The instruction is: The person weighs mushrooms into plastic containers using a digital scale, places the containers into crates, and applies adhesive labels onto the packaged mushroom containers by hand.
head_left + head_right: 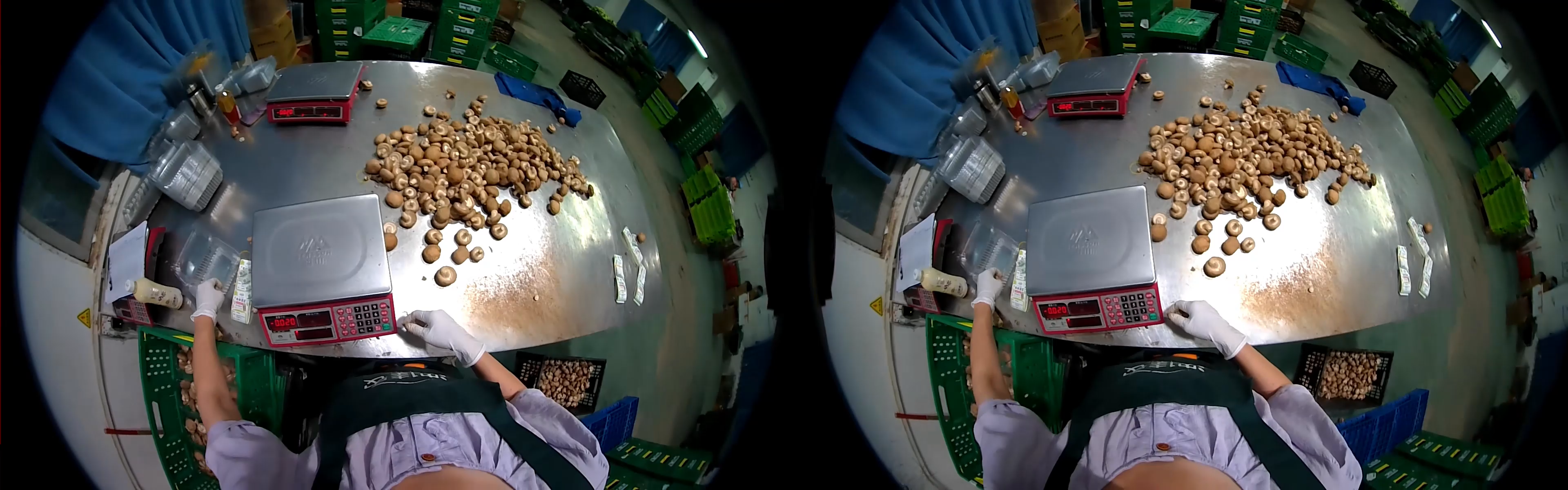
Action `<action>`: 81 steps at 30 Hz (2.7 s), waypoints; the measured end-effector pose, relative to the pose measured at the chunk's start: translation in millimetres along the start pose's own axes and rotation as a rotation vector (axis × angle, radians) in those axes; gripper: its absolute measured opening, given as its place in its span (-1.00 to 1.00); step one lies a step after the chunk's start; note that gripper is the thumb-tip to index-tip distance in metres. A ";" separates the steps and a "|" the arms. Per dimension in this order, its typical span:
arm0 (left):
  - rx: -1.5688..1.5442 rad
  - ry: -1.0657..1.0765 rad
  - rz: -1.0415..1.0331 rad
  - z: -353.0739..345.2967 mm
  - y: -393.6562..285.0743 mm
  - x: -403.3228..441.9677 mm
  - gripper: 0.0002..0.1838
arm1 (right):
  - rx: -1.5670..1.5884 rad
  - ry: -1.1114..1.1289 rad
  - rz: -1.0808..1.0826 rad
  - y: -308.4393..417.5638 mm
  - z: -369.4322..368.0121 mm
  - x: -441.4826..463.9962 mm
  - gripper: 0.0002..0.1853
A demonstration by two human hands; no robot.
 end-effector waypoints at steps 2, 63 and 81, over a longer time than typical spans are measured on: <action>0.026 -0.038 0.057 4.7 -6.7 -3.9 -0.79 | 0.014 -0.002 0.001 -7.3 -1.3 0.7 -0.72; -1.191 0.137 0.063 -12.6 -421.2 -200.6 -0.57 | 0.226 -0.969 -0.346 -208.8 262.9 -25.5 -0.50; -0.331 -0.130 -0.448 -130.3 -579.6 -55.6 0.15 | 0.832 -0.834 0.318 -252.6 352.8 140.6 -0.49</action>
Point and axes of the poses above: each hand's wrist, its own x-axis towards the middle knuckle, its own z-axis out of the back of the hand, y = z × x, the point moved 4 cm from there along x, towards the middle knuckle
